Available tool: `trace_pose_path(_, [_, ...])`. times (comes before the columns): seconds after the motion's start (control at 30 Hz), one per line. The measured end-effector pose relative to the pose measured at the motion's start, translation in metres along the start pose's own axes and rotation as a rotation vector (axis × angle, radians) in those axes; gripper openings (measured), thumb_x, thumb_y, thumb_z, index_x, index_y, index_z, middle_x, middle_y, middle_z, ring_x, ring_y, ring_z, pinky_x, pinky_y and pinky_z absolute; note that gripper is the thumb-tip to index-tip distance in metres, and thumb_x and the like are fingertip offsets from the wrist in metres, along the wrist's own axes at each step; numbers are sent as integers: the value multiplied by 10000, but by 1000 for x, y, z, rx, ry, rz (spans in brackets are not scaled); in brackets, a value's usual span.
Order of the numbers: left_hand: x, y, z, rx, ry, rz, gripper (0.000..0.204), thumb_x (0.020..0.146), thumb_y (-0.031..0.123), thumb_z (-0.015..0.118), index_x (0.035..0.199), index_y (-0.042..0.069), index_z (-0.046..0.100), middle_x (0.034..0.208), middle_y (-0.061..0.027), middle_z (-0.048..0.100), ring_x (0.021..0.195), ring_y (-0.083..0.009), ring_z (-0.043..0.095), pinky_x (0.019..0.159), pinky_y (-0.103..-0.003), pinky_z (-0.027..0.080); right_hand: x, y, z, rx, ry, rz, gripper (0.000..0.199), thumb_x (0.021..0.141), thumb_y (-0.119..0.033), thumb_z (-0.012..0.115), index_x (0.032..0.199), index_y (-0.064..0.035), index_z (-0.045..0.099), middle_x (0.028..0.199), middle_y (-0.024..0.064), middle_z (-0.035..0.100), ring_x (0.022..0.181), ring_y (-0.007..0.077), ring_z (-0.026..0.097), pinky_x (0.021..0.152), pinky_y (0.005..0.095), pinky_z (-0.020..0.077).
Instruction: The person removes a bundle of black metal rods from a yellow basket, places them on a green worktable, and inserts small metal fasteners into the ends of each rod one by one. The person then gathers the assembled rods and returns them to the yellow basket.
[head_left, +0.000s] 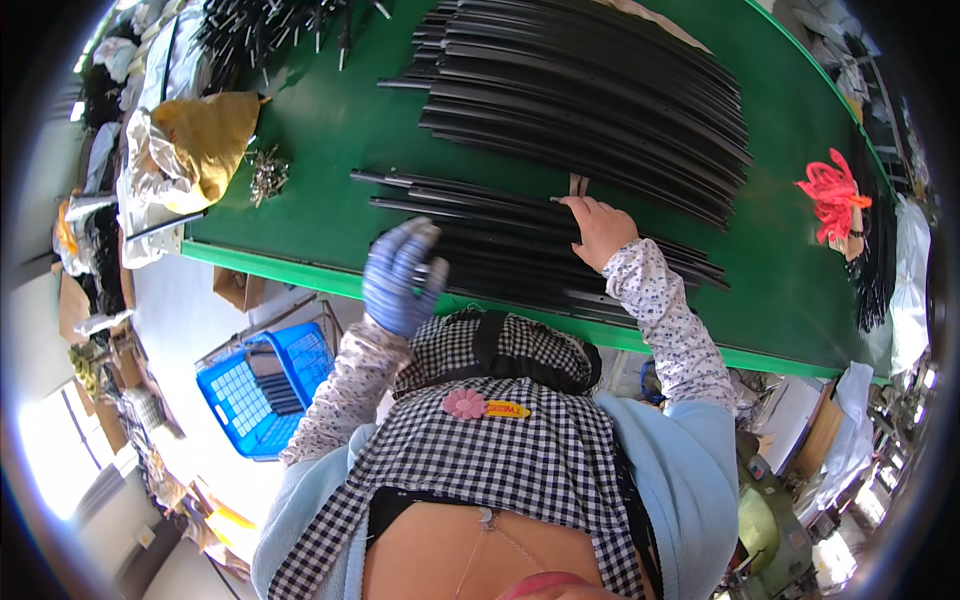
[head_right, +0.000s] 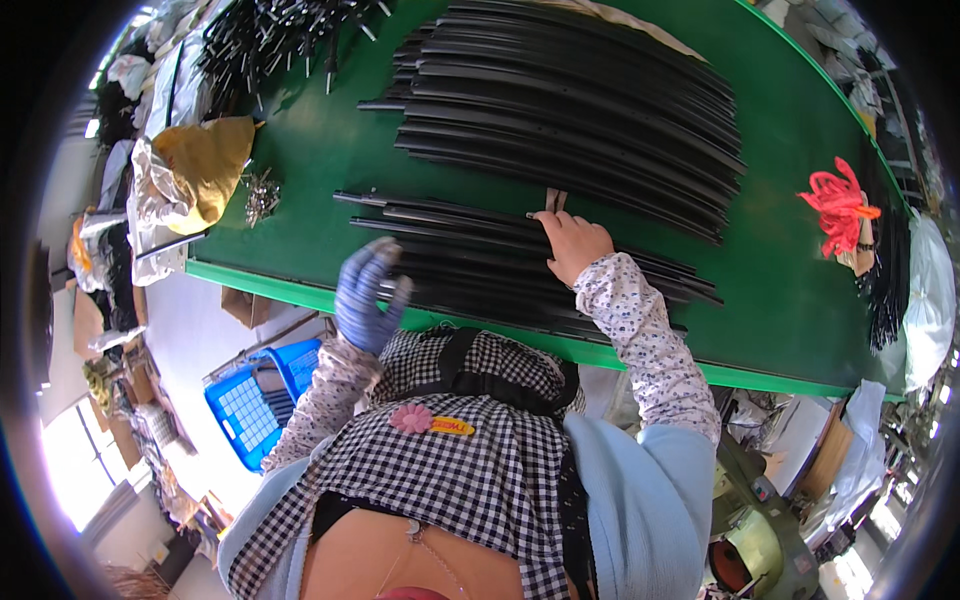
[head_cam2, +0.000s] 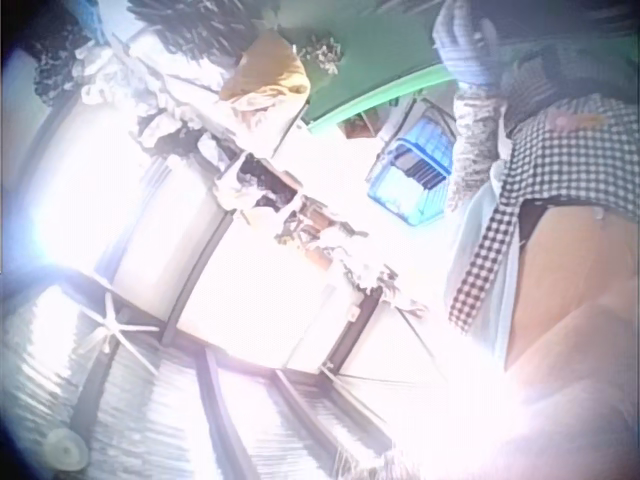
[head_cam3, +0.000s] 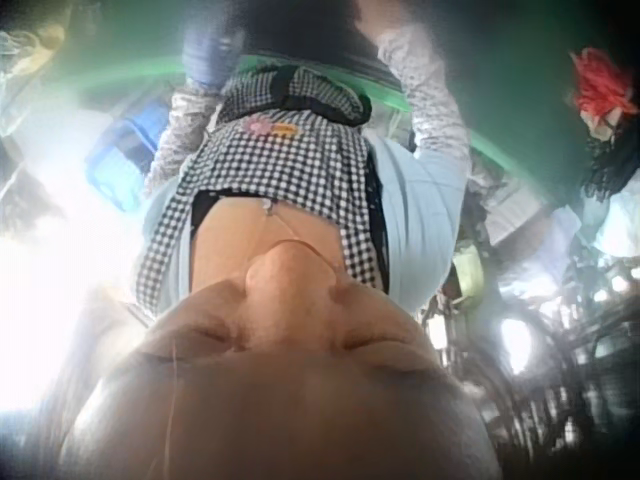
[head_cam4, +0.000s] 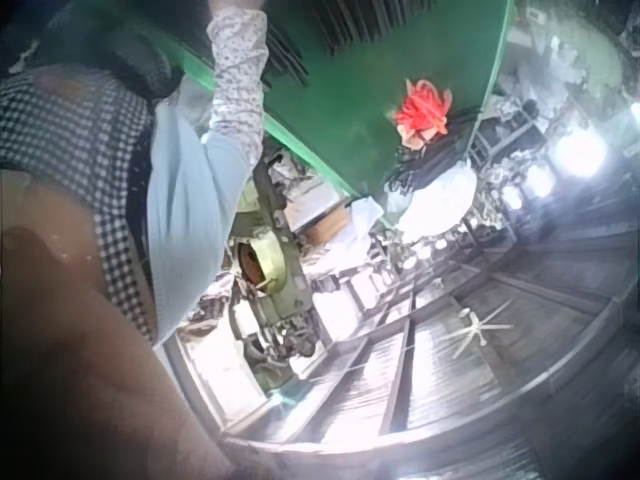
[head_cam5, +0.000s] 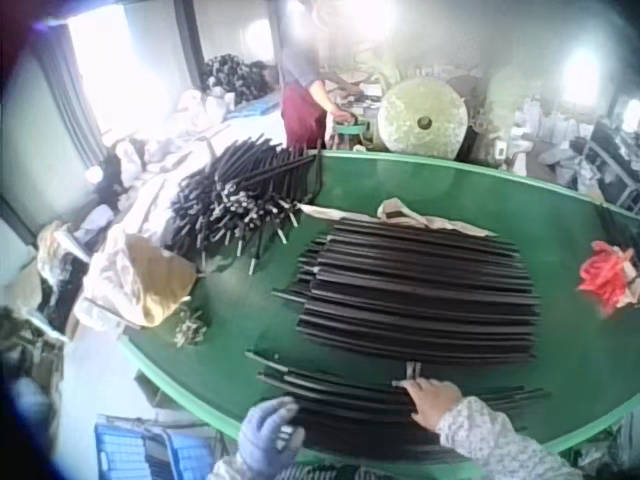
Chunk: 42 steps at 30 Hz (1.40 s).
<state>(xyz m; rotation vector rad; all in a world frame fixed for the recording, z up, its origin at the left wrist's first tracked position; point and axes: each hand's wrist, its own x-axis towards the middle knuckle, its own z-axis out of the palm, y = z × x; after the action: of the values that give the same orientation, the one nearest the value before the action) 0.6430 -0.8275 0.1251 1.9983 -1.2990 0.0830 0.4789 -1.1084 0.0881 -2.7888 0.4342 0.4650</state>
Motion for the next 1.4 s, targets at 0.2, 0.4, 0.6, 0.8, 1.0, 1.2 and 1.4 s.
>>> trace_pose_path(0.2, [-9, -112, -1, 116, 151, -465, 465, 928, 300, 627, 1318, 60, 545, 1360, -169, 501, 1250, -341, 488, 1047, -421, 416, -8, 13, 19, -23, 131, -146, 875, 827, -529, 688, 1501, -126, 302, 1364, 117, 489, 1282, 301, 452, 1077, 475, 381])
trace_pose_path(0.4, [0, -136, 50, 6, 78, -388, 338, 968, 311, 573, 1206, 83, 649, 1250, -102, 629, 1250, -269, 500, 1141, -406, 289, -11, -19, 35, -1, 186, 85, 1085, 756, -731, 628, 1542, -105, 216, 1544, 143, 295, 1438, 305, 268, 1164, 576, 194])
trace_pose_path(0.6, [-36, -98, 1, 198, -47, -199, 591, 891, 398, 653, 1373, 86, 513, 1390, -156, 508, 1279, -352, 465, 1078, -465, 371, -75, -12, 48, 106, 399, 166, 1153, 682, -751, 674, 1527, -93, 249, 1568, 158, 245, 1468, 339, 187, 1169, 573, 167])
trace_pose_path(0.8, [-51, -50, 40, 425, -468, 189, 877, 755, 672, 629, 1415, 120, 460, 1490, -183, 379, 1351, -395, 367, 1126, -586, 249, -138, -11, 104, -54, 333, 149, 1151, 683, -702, 716, 1537, -107, 224, 1607, 115, 151, 1484, 341, 133, 1154, 613, 160])
trace_pose_path(1.0, [32, -78, 64, 493, -440, 221, 753, 831, 610, 573, 1411, 143, 461, 1516, -159, 356, 1384, -371, 334, 1150, -557, 216, -72, 24, 73, -108, 474, 151, 1085, 776, -784, 508, 1512, -25, 268, 1593, 173, 213, 1463, 369, 208, 1150, 573, 208])
trace_pose_path(1.2, [62, -89, 93, 395, -326, 203, 661, 887, 543, 547, 1421, 167, 454, 1530, -133, 338, 1401, -350, 316, 1163, -540, 200, -53, 45, 68, -160, 497, 224, 1052, 797, -718, 572, 1533, -49, 232, 1601, 165, 194, 1472, 354, 195, 1146, 579, 219])
trace_pose_path(1.4, [54, -130, 11, 404, -62, -259, 361, 763, 252, 707, 1101, 134, 669, 1119, -88, 674, 1032, -314, 628, 927, -456, 489, -73, 16, 80, -88, 526, 347, 836, 904, -622, 529, 1510, -86, 318, 1560, 141, 285, 1436, 363, 263, 1139, 580, 238])
